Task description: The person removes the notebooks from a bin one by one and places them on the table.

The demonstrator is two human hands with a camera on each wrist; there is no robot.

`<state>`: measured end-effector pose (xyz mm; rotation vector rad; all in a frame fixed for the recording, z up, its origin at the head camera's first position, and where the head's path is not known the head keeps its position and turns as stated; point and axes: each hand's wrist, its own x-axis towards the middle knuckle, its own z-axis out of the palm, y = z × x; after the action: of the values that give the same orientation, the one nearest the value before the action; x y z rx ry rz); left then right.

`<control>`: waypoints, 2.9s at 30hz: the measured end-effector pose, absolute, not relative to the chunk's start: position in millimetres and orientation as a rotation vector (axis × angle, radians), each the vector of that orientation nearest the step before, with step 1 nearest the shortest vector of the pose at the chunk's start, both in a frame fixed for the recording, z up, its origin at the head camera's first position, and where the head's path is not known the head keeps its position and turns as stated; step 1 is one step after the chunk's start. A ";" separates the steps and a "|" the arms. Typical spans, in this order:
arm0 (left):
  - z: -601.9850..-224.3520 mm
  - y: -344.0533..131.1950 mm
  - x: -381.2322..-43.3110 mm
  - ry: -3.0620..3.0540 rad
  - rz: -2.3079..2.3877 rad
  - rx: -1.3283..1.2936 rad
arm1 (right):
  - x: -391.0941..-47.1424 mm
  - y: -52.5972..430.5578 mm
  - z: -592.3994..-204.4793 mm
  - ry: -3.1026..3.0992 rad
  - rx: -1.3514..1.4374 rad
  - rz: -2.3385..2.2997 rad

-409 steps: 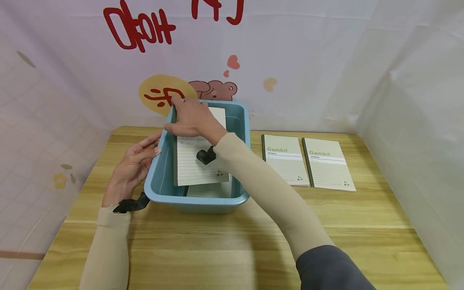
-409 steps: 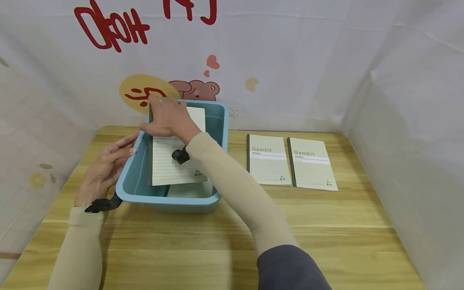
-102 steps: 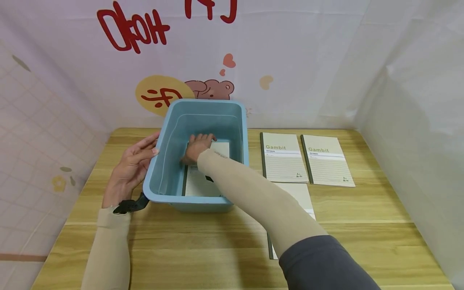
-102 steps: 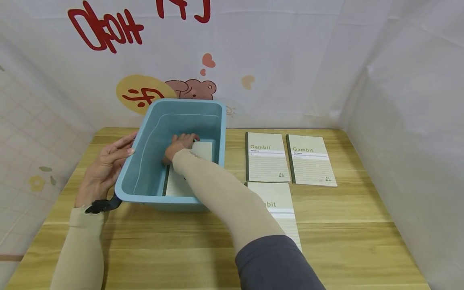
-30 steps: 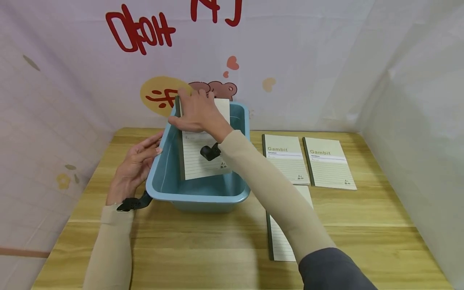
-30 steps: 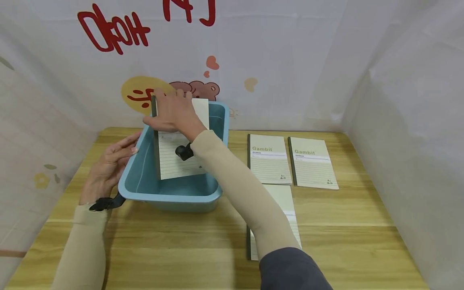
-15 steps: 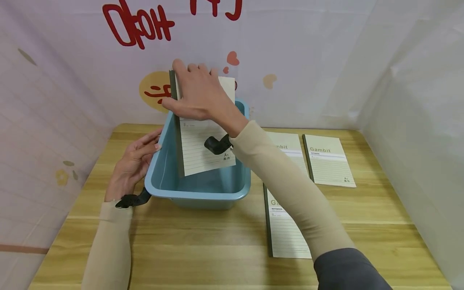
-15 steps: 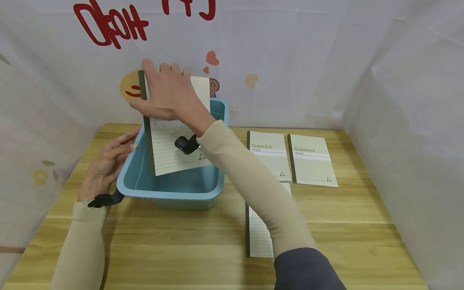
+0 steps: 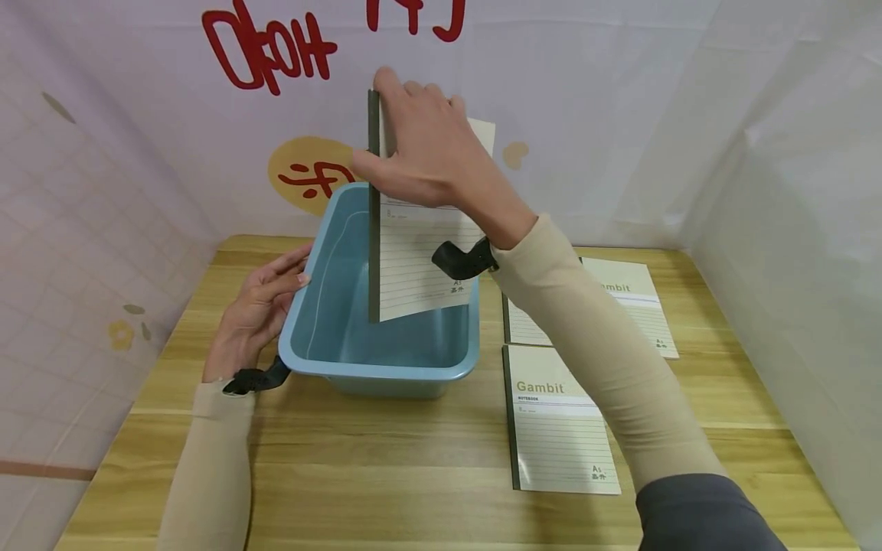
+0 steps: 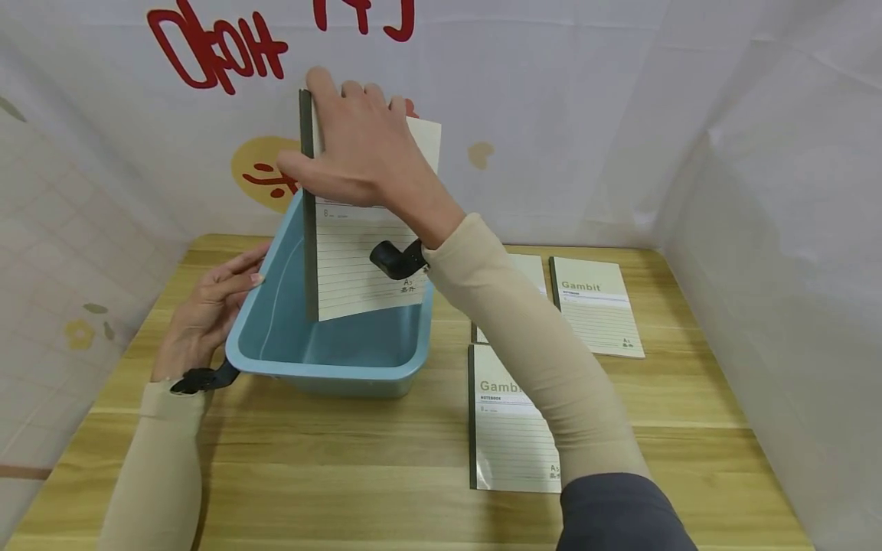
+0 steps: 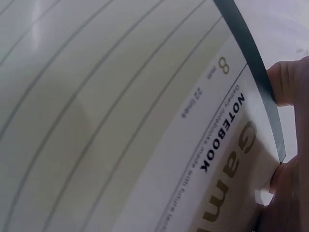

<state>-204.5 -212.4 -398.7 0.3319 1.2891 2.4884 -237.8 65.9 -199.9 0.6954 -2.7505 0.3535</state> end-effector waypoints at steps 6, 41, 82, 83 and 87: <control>-399.7 -210.2 -205.8 1.277 2.490 0.340 | -232.1 90.6 -192.9 -2.702 0.682 0.372; -396.5 -214.9 -200.8 1.331 2.456 0.348 | -186.6 304.6 -342.4 -2.987 0.449 0.177; -393.1 -220.6 -197.0 1.309 2.466 0.307 | -111.0 370.6 -461.9 -3.204 0.557 0.390; -393.1 -220.8 -197.1 1.304 2.469 0.310 | -111.1 370.6 -461.9 -3.203 0.561 0.397; -393.5 -222.9 -197.5 1.303 2.472 0.315 | -112.3 370.1 -462.8 -3.199 0.571 0.424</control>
<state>-197.5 -222.9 -393.5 0.3149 1.3028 2.4724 -112.3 370.1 -462.8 0.5713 -3.1986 0.4243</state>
